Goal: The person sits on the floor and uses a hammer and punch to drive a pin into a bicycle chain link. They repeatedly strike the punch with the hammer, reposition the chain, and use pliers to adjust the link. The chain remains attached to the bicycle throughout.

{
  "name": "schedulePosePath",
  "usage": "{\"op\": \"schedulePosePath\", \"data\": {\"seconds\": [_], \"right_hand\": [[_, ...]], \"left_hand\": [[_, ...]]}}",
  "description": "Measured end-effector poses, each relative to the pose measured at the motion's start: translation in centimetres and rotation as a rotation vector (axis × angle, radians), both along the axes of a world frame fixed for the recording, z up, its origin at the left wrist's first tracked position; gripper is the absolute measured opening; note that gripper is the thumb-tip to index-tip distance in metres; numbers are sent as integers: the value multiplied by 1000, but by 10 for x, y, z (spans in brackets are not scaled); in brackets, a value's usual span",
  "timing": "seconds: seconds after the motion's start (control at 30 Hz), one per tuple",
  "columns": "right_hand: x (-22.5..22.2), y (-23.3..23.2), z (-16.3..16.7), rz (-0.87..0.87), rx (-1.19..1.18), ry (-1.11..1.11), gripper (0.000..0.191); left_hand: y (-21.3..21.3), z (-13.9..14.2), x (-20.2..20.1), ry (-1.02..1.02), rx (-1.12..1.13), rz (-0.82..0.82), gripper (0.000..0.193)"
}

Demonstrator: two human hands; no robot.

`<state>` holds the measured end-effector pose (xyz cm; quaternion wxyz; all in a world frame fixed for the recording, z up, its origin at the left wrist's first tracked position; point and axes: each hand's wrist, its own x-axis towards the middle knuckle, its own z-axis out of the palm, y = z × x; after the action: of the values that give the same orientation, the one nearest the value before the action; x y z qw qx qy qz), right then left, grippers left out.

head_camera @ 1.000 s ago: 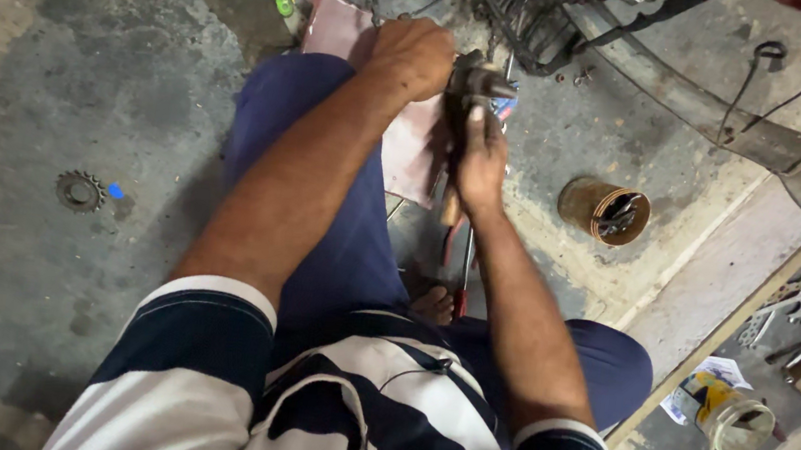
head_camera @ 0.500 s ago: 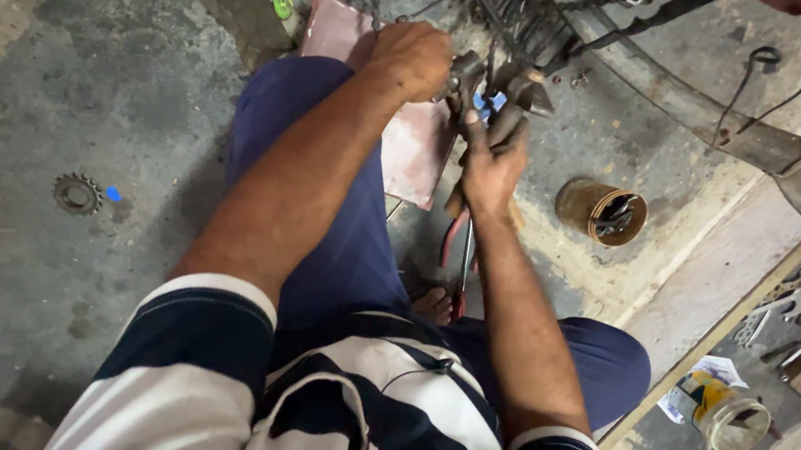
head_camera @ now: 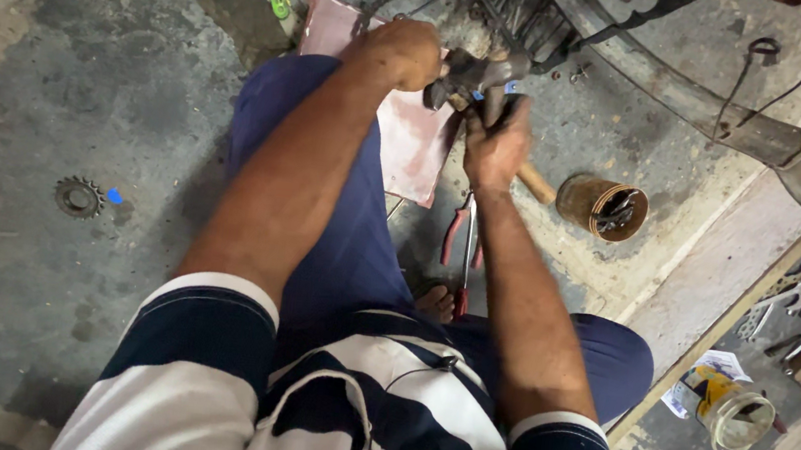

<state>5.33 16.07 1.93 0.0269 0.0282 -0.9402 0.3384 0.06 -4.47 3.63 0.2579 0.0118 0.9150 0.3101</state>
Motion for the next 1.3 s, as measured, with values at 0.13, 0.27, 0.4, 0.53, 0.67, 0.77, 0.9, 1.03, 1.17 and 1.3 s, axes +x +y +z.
{"op": "schedulePosePath", "data": {"seconds": [0.13, 0.27, 0.4, 0.53, 0.67, 0.77, 0.9, 1.03, 1.17, 1.3], "right_hand": [[-10, 6, 4, 20, 48, -15, 50], [-17, 7, 7, 71, 18, -61, 50], [-19, 2, 7, 46, 58, -145, 48], [-18, -1, 5, 5, -11, -134, 51], [-18, -2, 4, -25, -120, -162, 48], [-19, -4, 4, -41, -119, -110, 48], [-20, -7, 6, -76, -70, -132, 50], [-25, -6, 10, -20, 33, -84, 55], [-29, -6, 13, -56, 113, -143, 60], [-33, -9, 16, -37, 66, -112, 66]], "left_hand": [[1, 1, 1, 64, -17, -51, 39], [2, 4, 1, 3, -18, 83, 37], [4, 3, 4, 101, -35, 102, 29], [5, -1, 5, 169, -26, 149, 26], [9, -2, 7, 203, -41, 177, 19], [9, 1, 8, 220, -35, 178, 20], [7, 6, 8, 161, -8, 202, 22], [2, 8, 5, 50, -10, 163, 20], [-3, 8, 3, 46, 95, 85, 32], [-6, 10, 2, -47, 68, 81, 35]]}}
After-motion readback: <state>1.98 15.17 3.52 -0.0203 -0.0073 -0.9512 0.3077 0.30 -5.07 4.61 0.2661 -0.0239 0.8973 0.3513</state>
